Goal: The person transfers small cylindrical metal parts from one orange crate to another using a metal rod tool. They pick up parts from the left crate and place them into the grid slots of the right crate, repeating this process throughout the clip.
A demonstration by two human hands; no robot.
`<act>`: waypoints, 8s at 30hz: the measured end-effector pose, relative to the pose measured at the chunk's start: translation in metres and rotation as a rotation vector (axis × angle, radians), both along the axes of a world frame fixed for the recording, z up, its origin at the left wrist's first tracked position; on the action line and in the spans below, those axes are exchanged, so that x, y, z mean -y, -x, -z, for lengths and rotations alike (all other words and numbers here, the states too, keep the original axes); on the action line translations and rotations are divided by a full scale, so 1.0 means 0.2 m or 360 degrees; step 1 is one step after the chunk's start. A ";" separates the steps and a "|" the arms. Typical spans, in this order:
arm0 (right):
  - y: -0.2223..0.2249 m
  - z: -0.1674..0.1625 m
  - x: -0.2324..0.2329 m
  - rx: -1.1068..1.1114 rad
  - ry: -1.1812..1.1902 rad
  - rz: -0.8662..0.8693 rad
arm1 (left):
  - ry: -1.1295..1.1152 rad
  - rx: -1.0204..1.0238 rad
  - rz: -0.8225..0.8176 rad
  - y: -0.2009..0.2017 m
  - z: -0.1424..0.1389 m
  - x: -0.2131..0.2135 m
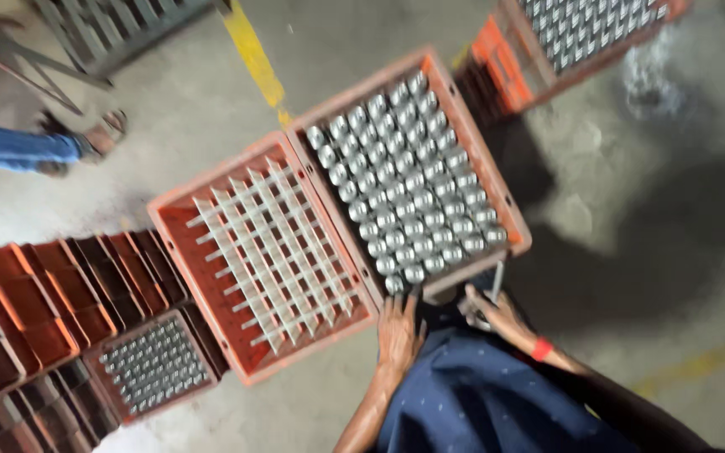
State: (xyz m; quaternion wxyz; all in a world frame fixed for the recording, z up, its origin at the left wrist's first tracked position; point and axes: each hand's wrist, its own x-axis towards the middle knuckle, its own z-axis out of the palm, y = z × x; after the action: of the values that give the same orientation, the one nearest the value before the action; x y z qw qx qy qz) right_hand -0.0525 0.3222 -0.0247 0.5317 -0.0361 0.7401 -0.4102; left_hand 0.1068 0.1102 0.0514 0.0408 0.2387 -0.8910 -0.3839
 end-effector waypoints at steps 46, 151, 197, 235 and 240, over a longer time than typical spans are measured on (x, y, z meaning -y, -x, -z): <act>2.32 0.09 0.26 -0.0730 -0.0301 -0.1794 | -0.1182 -0.0132 -0.2238 0.72 0.27 -0.25; 0.11 -0.33 1.46 -0.0469 0.0753 -0.1107 | -0.1133 -0.0236 -0.3707 -0.07 0.45 -1.70; 1.31 0.01 0.47 -0.1686 0.0188 -0.0820 | -0.0444 -0.0490 -0.1428 0.00 0.24 -0.16; -2.78 0.41 1.77 -0.1119 0.0276 -0.1740 | -0.0539 0.0059 -0.2062 -3.47 0.66 0.54; -2.70 0.41 1.80 -0.0474 -0.0015 -0.1260 | -0.0207 0.0420 -0.1915 -3.66 0.72 0.54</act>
State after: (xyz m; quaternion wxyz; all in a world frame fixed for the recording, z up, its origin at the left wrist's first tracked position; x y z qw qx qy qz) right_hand 0.4869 -0.0388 -0.1072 0.5357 -0.3741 0.7397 -0.1611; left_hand 0.8382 0.0024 -0.0918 0.1249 0.7469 -0.5725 -0.3142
